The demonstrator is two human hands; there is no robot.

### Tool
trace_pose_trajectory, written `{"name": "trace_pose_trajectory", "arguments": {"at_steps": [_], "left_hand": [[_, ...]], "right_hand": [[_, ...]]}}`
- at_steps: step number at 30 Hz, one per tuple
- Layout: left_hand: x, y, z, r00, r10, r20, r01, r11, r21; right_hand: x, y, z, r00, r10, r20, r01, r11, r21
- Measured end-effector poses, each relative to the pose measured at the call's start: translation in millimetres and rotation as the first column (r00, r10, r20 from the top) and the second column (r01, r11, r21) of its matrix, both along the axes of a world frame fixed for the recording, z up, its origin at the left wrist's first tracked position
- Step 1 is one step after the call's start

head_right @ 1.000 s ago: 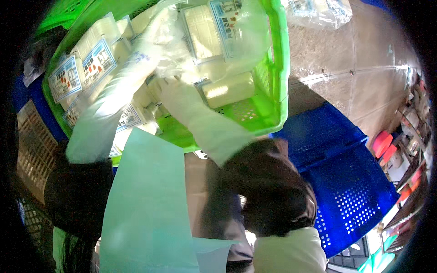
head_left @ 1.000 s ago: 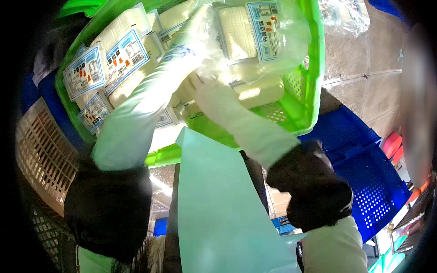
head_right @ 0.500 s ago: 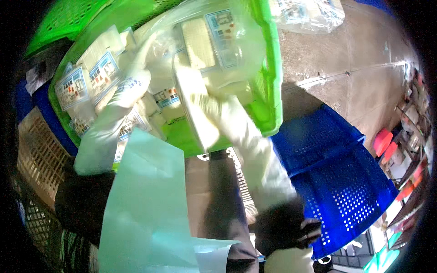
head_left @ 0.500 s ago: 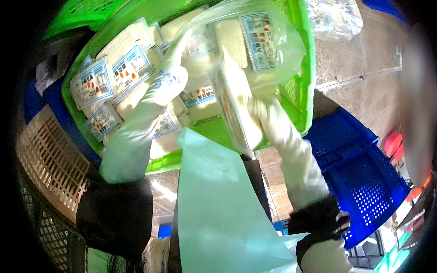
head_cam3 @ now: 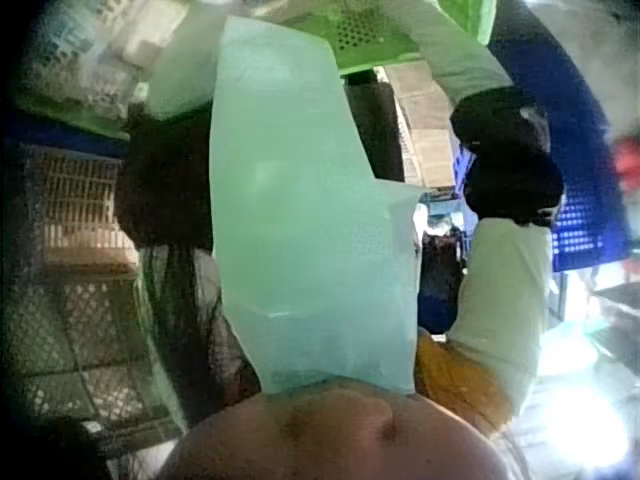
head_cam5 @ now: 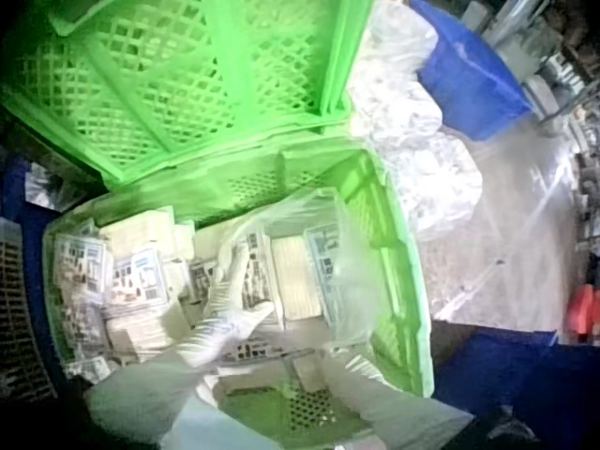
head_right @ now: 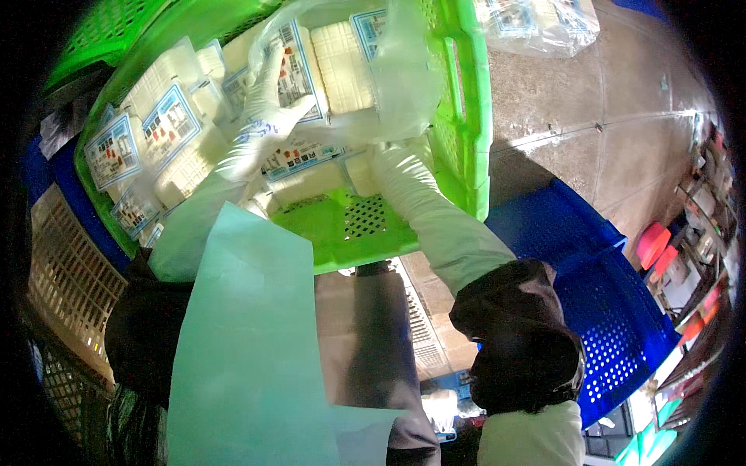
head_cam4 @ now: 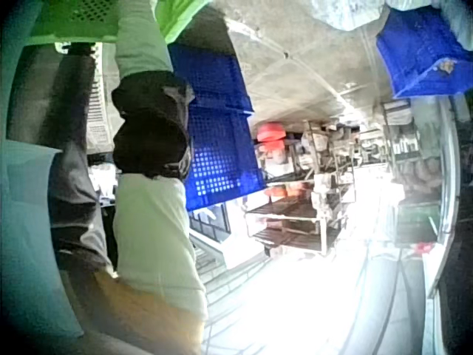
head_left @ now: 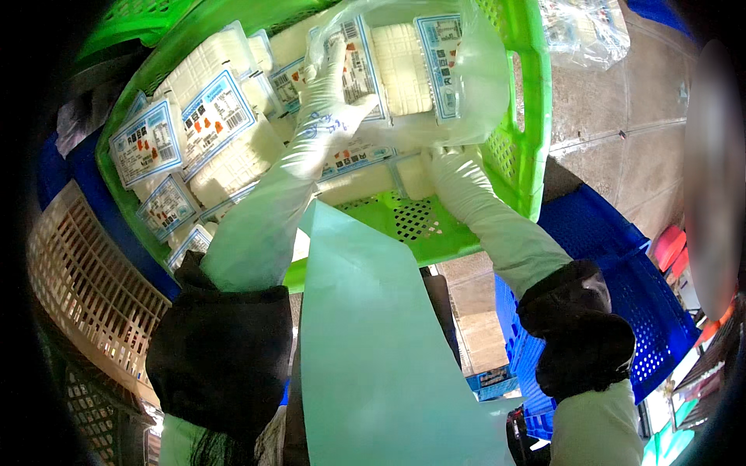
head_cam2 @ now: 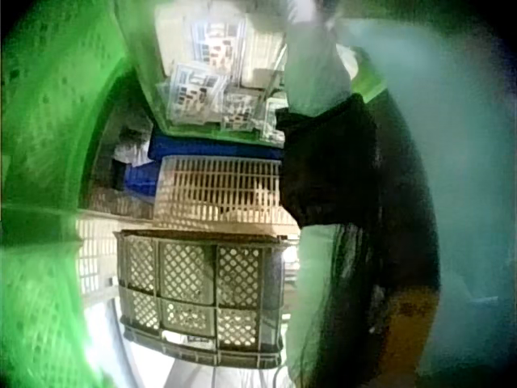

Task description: The person packs individually wrapped food items from a green basket into plastic bags and places them into a blue crate. The person then walks to a table and sorts through a stack of papers.

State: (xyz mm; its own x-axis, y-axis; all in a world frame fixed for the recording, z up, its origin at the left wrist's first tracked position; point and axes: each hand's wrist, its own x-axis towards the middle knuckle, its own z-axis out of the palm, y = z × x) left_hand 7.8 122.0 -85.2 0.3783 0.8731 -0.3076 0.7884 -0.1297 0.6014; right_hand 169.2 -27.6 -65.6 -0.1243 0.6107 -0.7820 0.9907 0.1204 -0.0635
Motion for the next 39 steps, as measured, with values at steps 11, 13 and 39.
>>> {"name": "trace_pose_trajectory", "arguments": {"at_steps": [11,13,39], "left_hand": [[-8,-7,-8,0.904,0.323,0.279,-0.219,0.912,-0.346],[-16,-4,-6,0.998,0.041,0.037,-0.037,0.993,-0.113],[-32,-14,53,0.947,0.075,0.313,-0.065,0.997,-0.042]], "right_hand": [[5,93,73,0.522,-0.621,-0.584,0.837,0.505,0.211],[14,98,70,0.495,-0.575,-0.651,0.856,0.451,0.252],[20,-1,28,0.931,-0.364,-0.01,0.364,0.931,-0.019]]}}
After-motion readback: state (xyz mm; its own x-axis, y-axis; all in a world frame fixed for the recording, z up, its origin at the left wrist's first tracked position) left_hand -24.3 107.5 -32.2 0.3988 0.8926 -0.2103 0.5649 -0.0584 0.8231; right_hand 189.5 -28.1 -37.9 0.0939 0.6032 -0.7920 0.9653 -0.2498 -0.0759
